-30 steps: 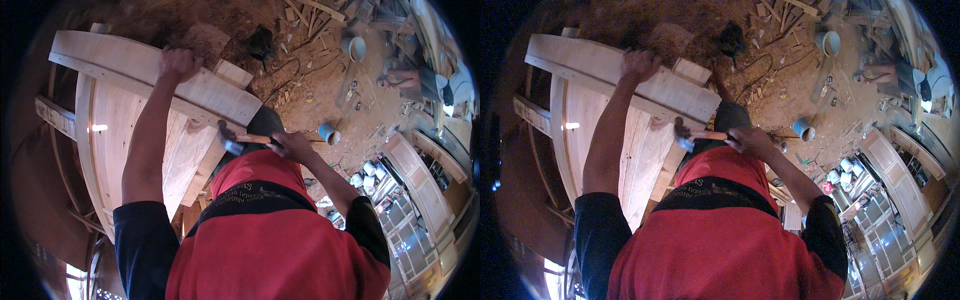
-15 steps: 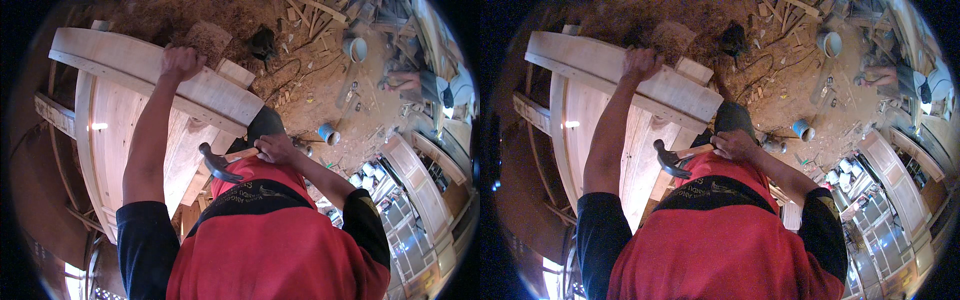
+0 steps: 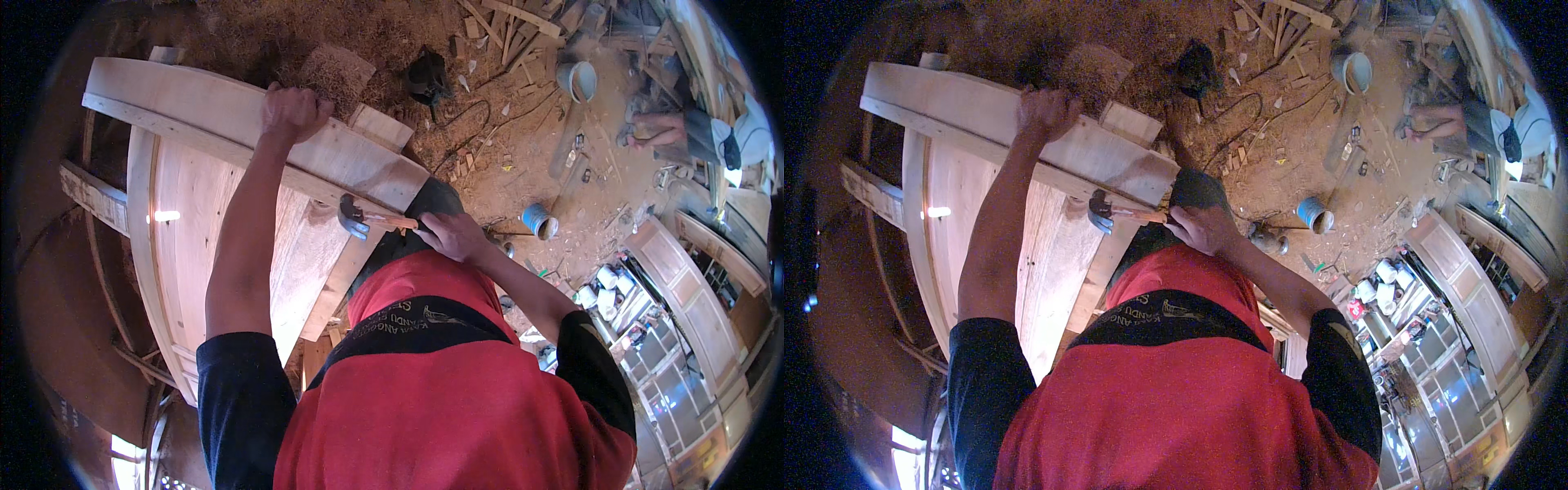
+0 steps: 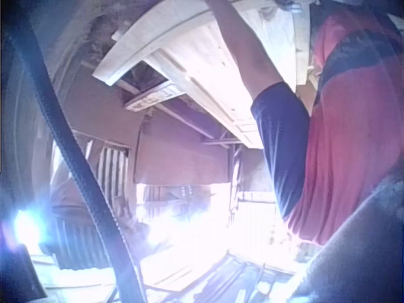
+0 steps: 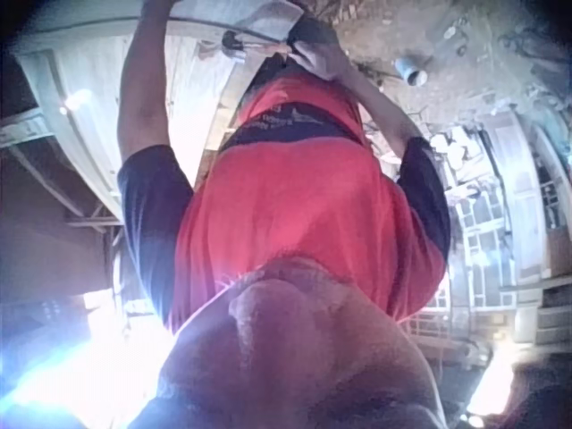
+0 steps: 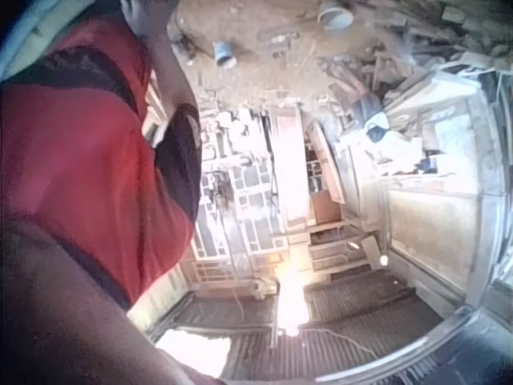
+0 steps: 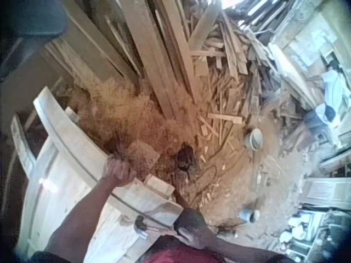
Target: The person measures a wooden door with a tape measure, marks it with a pencil, hammers a wooden board onto the side, cuts the board with a circular saw, and then sands the door frame using a power sander.
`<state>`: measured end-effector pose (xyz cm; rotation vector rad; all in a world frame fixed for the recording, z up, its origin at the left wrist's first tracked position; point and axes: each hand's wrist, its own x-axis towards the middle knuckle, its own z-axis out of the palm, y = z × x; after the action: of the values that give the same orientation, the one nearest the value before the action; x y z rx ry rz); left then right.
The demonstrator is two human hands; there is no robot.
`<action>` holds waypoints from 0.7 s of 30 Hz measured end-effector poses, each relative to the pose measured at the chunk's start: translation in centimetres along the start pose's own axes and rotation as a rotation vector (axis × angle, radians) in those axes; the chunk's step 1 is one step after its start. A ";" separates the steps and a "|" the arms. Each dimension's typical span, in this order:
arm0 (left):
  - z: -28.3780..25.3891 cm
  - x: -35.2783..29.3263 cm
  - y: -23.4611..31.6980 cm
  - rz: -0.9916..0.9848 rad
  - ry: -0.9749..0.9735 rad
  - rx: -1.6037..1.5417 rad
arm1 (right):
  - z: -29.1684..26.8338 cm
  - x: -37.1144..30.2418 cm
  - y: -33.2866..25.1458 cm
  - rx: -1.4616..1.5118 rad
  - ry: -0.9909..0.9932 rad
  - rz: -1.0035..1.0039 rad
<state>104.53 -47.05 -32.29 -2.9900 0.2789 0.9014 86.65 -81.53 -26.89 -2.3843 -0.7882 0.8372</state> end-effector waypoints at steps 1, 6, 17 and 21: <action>0.0 0.2 -0.2 -0.001 0.001 0.003 | -0.4 -0.2 0.0 0.001 0.002 -0.002; 0.3 -0.8 -1.0 0.004 0.199 -0.028 | -0.4 -2.6 1.8 0.243 0.036 0.291; 9.2 -8.8 -15.7 -0.991 0.908 -0.646 | -3.2 0.2 3.6 0.452 0.253 0.420; 9.0 -8.4 -15.2 -0.915 0.817 -0.514 | -4.4 5.2 2.3 0.442 0.260 0.291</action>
<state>95.36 -30.17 -35.86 -3.0961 -1.3875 -0.3982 93.81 -80.90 -27.30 -2.1658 -0.1332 0.7009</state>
